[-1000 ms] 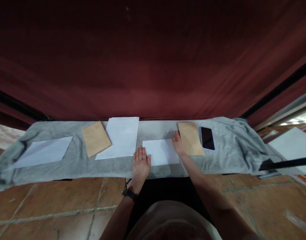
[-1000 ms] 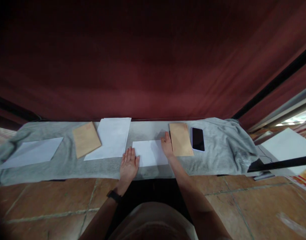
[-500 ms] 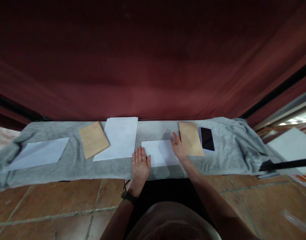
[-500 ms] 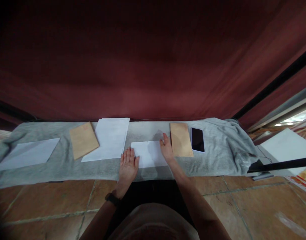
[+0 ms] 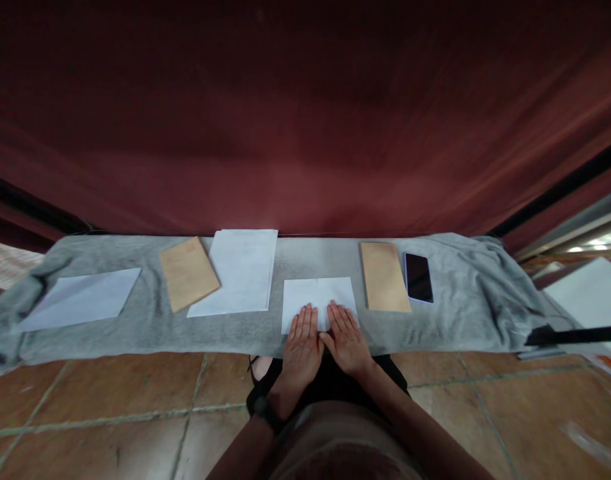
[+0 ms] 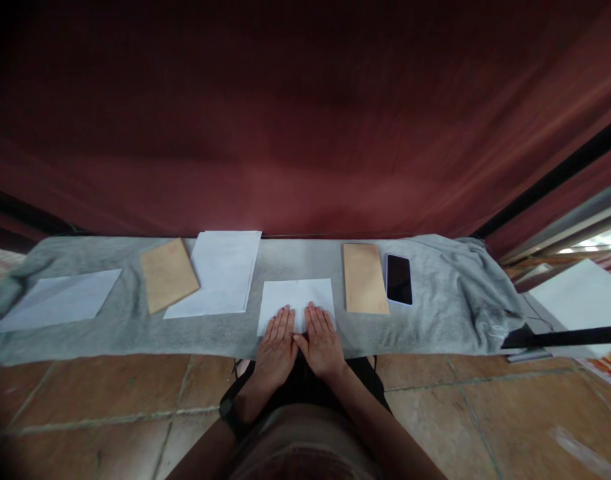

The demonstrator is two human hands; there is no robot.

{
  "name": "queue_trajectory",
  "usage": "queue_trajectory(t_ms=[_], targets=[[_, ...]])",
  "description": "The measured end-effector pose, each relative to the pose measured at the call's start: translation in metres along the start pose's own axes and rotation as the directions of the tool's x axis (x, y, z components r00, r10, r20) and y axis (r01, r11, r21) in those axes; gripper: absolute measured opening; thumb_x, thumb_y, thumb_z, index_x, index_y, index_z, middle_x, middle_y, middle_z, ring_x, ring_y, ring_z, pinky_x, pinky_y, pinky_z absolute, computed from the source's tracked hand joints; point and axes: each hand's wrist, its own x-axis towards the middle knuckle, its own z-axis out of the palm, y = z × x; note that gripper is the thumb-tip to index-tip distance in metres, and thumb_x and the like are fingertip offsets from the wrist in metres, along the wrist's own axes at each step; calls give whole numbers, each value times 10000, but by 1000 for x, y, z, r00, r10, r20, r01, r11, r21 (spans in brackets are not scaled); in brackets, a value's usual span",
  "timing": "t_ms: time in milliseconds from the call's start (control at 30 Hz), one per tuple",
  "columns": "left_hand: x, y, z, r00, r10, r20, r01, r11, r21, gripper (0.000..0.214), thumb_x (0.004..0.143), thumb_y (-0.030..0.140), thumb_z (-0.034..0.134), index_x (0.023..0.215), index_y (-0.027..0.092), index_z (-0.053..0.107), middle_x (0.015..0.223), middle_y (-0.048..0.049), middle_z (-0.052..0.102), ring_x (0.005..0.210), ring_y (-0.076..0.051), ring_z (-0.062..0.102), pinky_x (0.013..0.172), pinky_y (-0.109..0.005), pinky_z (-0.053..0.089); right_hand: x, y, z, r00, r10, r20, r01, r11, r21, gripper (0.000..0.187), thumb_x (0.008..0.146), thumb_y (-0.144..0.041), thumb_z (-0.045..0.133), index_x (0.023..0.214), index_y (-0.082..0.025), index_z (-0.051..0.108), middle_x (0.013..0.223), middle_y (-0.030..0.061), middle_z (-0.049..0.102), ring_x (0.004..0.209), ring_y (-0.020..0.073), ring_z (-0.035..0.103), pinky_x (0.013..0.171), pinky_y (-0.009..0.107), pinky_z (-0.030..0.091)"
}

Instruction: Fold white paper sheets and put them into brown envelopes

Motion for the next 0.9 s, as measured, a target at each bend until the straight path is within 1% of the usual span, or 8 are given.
queue_trajectory(t_ms=[133,233,400,500,600,733,833,900], targets=[[-4,-11,-6,998,-44,-35,44,999,2,615,1021,329,364,1579,88,273,1628,-164,321,1530,-259,253,1235,-474,289,-7,7,0,999,39,-2,-39,998,-41,676,1039,-462,433,1591,-105,279,1606,159,350,1479,295,370,1220,474,327],[-9,-17,-8,996,-76,-46,76,997,15,616,1028,366,374,1566,72,306,1625,-177,318,1531,-276,249,1234,-485,287,-12,12,-3,998,64,-10,-65,996,-61,684,1040,-458,423,1602,-109,249,1611,161,336,1471,305,382,1215,482,329],[-15,-25,-13,989,-134,-68,136,990,26,618,1036,387,364,1568,78,308,1616,-179,335,1525,-285,269,1231,-489,286,-20,20,-7,997,83,-11,-84,990,-110,686,1046,-466,397,1598,-86,250,1611,178,330,1470,318,381,1205,487,334],[-19,-28,-14,986,-145,-83,148,988,30,624,1040,394,361,1566,63,303,1614,-187,339,1525,-294,267,1229,-498,286,-25,24,-8,996,85,-15,-86,986,-145,692,1047,-470,392,1594,-69,255,1605,190,340,1468,326,382,1202,485,334],[-22,-33,-13,983,-155,-102,159,987,34,621,1043,391,362,1558,48,310,1609,-202,342,1519,-304,282,1222,-506,294,-29,27,-8,997,70,-38,-75,981,-178,699,1051,-465,386,1598,-60,229,1601,201,347,1465,325,385,1200,486,332],[-26,-39,-11,977,-165,-131,172,984,39,603,1047,379,356,1546,42,328,1585,-215,384,1499,-321,325,1195,-523,336,-36,31,-8,995,61,-77,-76,973,-218,696,1060,-456,375,1603,-57,199,1593,210,363,1466,317,384,1198,486,329],[-27,-41,-12,971,-182,-157,189,981,33,589,1052,370,340,1544,46,334,1558,-222,424,1485,-332,352,1177,-536,358,-40,33,-9,994,83,-77,-99,970,-224,679,1064,-452,366,1600,-61,218,1592,208,369,1472,313,374,1196,482,330],[-26,-38,-14,966,-190,-173,198,980,30,583,1055,355,329,1545,38,328,1546,-233,438,1481,-338,358,1171,-544,366,-40,32,-10,991,114,-75,-128,970,-208,660,1068,-446,349,1595,-64,238,1589,203,377,1476,310,367,1195,486,333]])
